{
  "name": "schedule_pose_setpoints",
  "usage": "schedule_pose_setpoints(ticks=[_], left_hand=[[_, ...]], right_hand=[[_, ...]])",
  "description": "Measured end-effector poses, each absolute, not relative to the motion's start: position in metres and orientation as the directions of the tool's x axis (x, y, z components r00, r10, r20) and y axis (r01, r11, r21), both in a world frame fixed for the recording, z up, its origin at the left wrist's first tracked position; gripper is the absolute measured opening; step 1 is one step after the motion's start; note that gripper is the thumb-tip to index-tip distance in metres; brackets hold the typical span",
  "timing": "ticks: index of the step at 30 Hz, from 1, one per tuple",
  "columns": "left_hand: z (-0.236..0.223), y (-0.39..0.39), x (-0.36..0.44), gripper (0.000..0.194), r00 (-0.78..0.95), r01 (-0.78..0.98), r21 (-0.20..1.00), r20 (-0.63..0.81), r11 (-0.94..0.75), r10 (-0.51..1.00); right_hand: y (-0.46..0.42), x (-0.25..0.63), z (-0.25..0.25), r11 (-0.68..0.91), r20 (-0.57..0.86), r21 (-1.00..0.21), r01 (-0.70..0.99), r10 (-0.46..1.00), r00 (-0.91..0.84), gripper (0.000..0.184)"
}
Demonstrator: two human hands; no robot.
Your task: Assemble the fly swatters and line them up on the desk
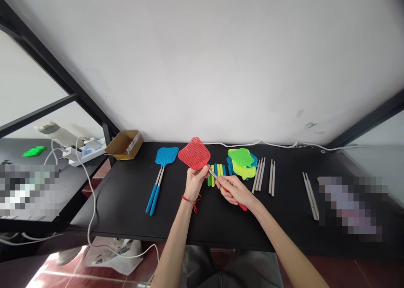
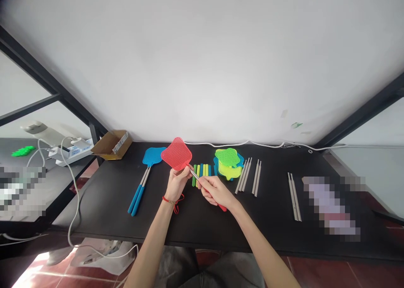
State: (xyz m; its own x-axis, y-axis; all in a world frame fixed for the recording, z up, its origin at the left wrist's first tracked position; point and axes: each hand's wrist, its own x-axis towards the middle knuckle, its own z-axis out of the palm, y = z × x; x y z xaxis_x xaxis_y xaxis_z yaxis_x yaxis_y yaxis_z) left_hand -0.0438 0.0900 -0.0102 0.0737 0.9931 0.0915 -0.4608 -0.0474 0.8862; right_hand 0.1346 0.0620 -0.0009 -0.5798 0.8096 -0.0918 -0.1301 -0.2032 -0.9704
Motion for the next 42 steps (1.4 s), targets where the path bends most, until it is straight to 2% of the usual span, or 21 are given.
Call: schedule_pose_setpoints(ticks=[8,17,23,26,33,36,40,42], left_hand=[[-0.012,0.091,-0.041,0.023,0.045,-0.491,0.867,0.117,-0.08,0.992],[-0.014,0.093,-0.041,0.021,0.058,-0.554,0.831,0.093,-0.045,0.994],[-0.017,0.101,-0.053,0.018,-0.089,-0.647,0.756,0.058,-0.103,0.994],[-0.02,0.104,-0.056,0.018,-0.095,-0.645,0.758,0.046,-0.097,0.994],[-0.024,0.11,-0.062,0.018,-0.227,-0.681,0.719,-0.027,-0.139,0.973],[-0.02,0.108,-0.061,0.018,-0.187,-0.688,0.716,-0.014,-0.121,0.982],[-0.01,0.103,-0.06,0.019,-0.044,-0.715,0.698,-0.009,-0.025,0.999],[-0.007,0.103,-0.06,0.023,-0.055,-0.719,0.694,-0.01,-0.033,0.998]], right_hand=[[0.06,0.135,0.0,-0.224,-0.1,-0.965,-0.136,0.796,-0.597,0.041],[0.058,0.134,0.0,-0.35,-0.15,-0.913,-0.212,0.768,-0.623,0.04],[0.047,0.148,-0.004,-0.504,-0.255,-0.843,-0.189,0.682,-0.685,0.04],[0.042,0.158,-0.004,-0.52,-0.276,-0.835,-0.177,0.676,-0.684,0.04],[0.031,0.182,-0.004,-0.509,-0.32,-0.856,-0.09,0.658,-0.682,0.04],[0.028,0.188,-0.005,-0.508,-0.341,-0.858,-0.075,0.673,-0.657,0.041],[0.027,0.193,-0.005,-0.513,-0.354,-0.855,-0.077,0.686,-0.636,0.041],[0.026,0.195,-0.005,-0.509,-0.352,-0.857,-0.082,0.693,-0.629,0.041]])
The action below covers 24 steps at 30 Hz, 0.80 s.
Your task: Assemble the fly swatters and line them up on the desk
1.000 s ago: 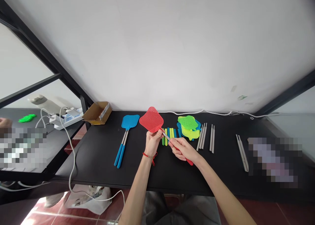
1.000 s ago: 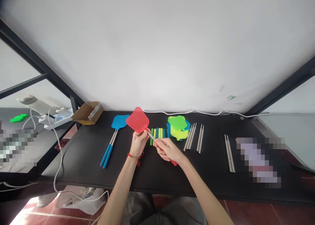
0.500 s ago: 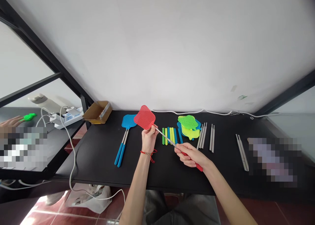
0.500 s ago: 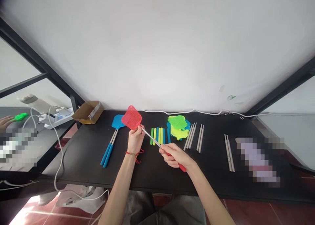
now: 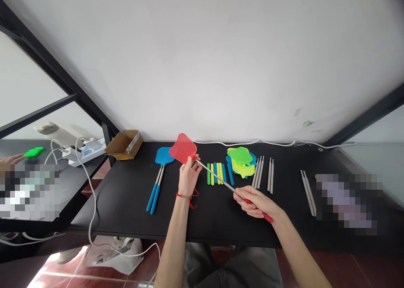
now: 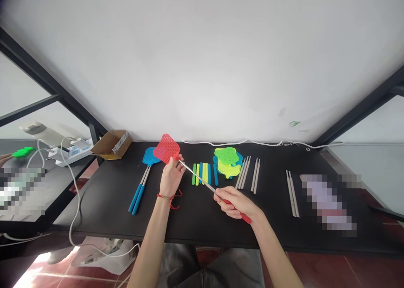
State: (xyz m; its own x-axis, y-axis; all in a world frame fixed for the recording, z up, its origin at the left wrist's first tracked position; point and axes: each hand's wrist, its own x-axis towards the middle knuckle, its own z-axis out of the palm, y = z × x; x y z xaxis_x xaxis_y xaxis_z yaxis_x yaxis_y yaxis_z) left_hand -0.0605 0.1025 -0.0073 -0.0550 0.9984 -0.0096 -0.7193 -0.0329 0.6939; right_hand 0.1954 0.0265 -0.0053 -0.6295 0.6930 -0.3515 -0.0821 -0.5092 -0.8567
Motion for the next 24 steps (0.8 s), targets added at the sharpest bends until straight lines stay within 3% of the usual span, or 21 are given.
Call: schedule_pose_setpoints(ticks=[7,18,24], left_hand=[[-0.013,0.107,-0.066,0.02,-0.244,-0.68,0.711,0.011,-0.179,0.97],[-0.01,0.105,-0.062,0.023,-0.27,-0.624,0.745,0.08,-0.238,0.96],[-0.005,0.096,-0.049,0.027,-0.156,-0.542,0.82,0.118,-0.185,0.981]], right_hand=[[0.024,0.2,-0.007,-0.517,-0.371,-0.854,-0.054,0.679,-0.633,0.042],[0.024,0.194,-0.012,-0.474,-0.322,-0.877,-0.073,0.695,-0.643,0.042],[0.028,0.185,-0.011,-0.439,-0.282,-0.892,-0.107,0.727,-0.626,0.042]])
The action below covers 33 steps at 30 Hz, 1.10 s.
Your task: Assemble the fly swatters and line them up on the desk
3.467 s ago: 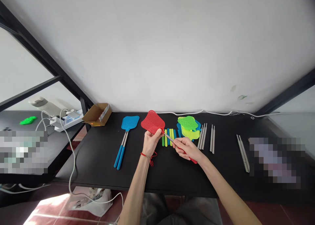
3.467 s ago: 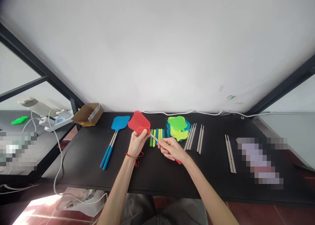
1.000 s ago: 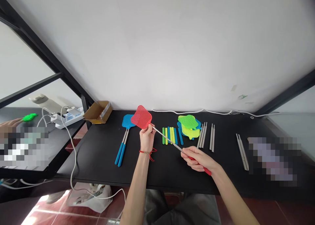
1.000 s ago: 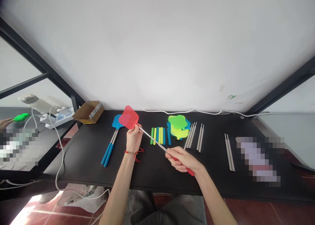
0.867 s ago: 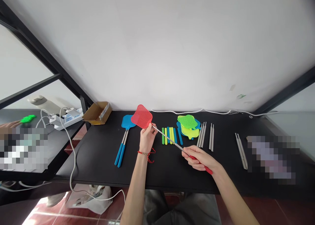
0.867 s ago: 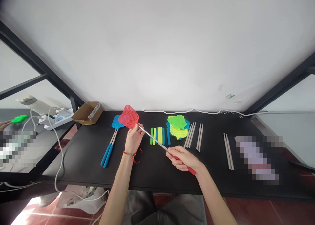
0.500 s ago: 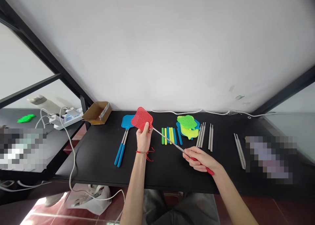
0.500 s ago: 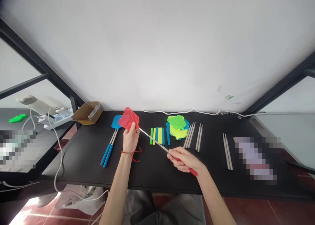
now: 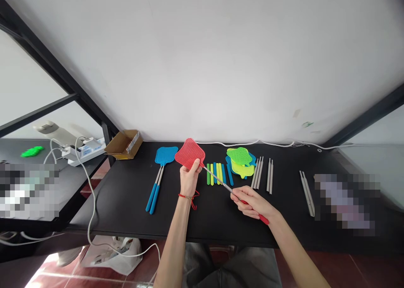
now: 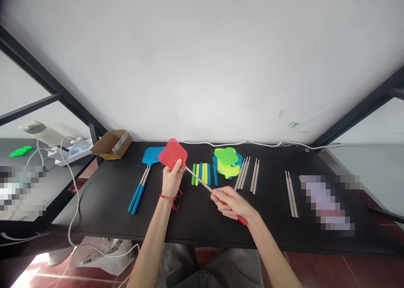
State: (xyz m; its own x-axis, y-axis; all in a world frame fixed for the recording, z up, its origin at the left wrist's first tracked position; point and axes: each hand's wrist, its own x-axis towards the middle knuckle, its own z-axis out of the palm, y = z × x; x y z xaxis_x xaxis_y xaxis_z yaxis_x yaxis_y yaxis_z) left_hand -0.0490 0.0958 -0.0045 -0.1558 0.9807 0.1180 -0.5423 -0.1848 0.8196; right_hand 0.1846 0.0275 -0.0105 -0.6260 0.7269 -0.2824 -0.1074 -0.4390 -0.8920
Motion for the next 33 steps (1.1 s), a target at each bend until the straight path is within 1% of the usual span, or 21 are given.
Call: schedule_pose_setpoints(ticks=[5,9,12,24,29,33], left_hand=[[-0.005,0.087,-0.033,0.032,-0.014,-0.426,0.898,0.112,-0.107,0.994],[-0.006,0.082,-0.024,0.034,0.047,-0.401,0.912,0.117,-0.089,0.992],[-0.006,0.08,-0.022,0.034,0.086,-0.398,0.914,0.125,-0.081,0.988],[-0.008,0.079,-0.021,0.036,0.078,-0.293,0.95,0.135,-0.106,0.988],[-0.008,0.079,-0.017,0.034,0.107,-0.321,0.944,0.12,-0.08,0.987],[-0.003,0.082,-0.018,0.034,0.119,-0.438,0.899,0.069,-0.01,0.99]], right_hand=[[0.034,0.169,-0.006,-0.397,-0.232,-0.904,-0.158,0.767,-0.598,0.043],[0.036,0.161,-0.006,-0.354,-0.177,-0.912,-0.206,0.793,-0.583,0.042],[0.034,0.16,-0.008,-0.342,-0.162,-0.913,-0.224,0.805,-0.57,0.042],[0.032,0.163,-0.013,-0.354,-0.179,-0.906,-0.232,0.817,-0.548,0.045],[0.032,0.162,-0.015,-0.349,-0.18,-0.908,-0.232,0.824,-0.537,0.045],[0.033,0.157,-0.014,-0.308,-0.16,-0.918,-0.249,0.864,-0.478,0.045]])
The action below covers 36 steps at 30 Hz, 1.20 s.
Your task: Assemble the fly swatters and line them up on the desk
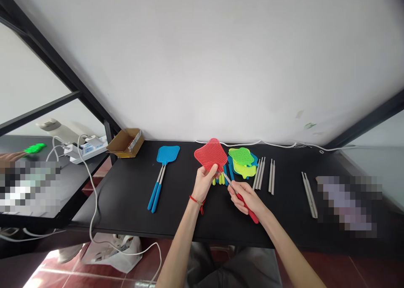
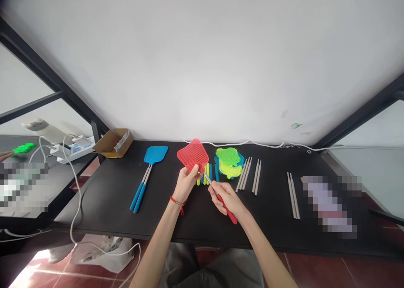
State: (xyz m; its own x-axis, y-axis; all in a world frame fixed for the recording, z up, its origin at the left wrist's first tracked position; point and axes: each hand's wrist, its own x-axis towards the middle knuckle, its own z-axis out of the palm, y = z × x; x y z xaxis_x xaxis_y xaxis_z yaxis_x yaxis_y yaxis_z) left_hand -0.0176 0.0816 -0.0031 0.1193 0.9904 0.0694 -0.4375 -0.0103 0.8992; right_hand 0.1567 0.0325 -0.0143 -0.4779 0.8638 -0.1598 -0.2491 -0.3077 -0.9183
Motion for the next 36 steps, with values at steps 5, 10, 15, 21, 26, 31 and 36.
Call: schedule_pose_setpoints(ticks=[5,10,15,21,26,31,36], left_hand=[[0.005,0.052,-0.02,0.033,-0.044,-0.279,0.96,0.019,-0.03,0.999],[0.004,-0.007,-0.01,0.026,-0.006,0.041,0.996,0.077,-0.077,0.997],[0.001,-0.033,-0.002,0.02,0.054,0.285,0.955,0.068,-0.08,0.996],[0.001,-0.035,-0.015,0.023,0.064,0.474,0.87,0.125,-0.14,0.99],[0.009,-0.027,-0.069,0.018,-0.113,0.581,0.801,0.255,-0.144,0.96],[0.011,-0.01,-0.135,0.018,-0.35,0.737,0.674,0.313,0.054,0.883],[0.008,0.001,-0.165,0.028,-0.461,0.807,0.517,0.249,0.285,0.852]], right_hand=[[0.034,0.152,-0.011,-0.151,-0.063,-0.95,-0.272,0.95,-0.306,0.047],[0.032,0.142,-0.01,-0.126,-0.075,-0.945,-0.303,0.982,-0.175,0.045],[0.032,0.127,-0.01,-0.122,-0.082,-0.949,-0.291,0.986,-0.146,0.044],[0.032,0.12,-0.006,-0.09,-0.034,-0.966,-0.242,0.973,-0.228,0.044],[0.01,0.159,-0.01,-0.079,-0.046,-0.984,-0.16,0.978,-0.202,0.044],[-0.03,0.218,-0.029,-0.094,-0.096,-0.992,-0.079,0.995,0.021,0.038],[-0.052,0.238,-0.041,-0.077,-0.114,-0.977,-0.199,0.977,0.18,0.033]])
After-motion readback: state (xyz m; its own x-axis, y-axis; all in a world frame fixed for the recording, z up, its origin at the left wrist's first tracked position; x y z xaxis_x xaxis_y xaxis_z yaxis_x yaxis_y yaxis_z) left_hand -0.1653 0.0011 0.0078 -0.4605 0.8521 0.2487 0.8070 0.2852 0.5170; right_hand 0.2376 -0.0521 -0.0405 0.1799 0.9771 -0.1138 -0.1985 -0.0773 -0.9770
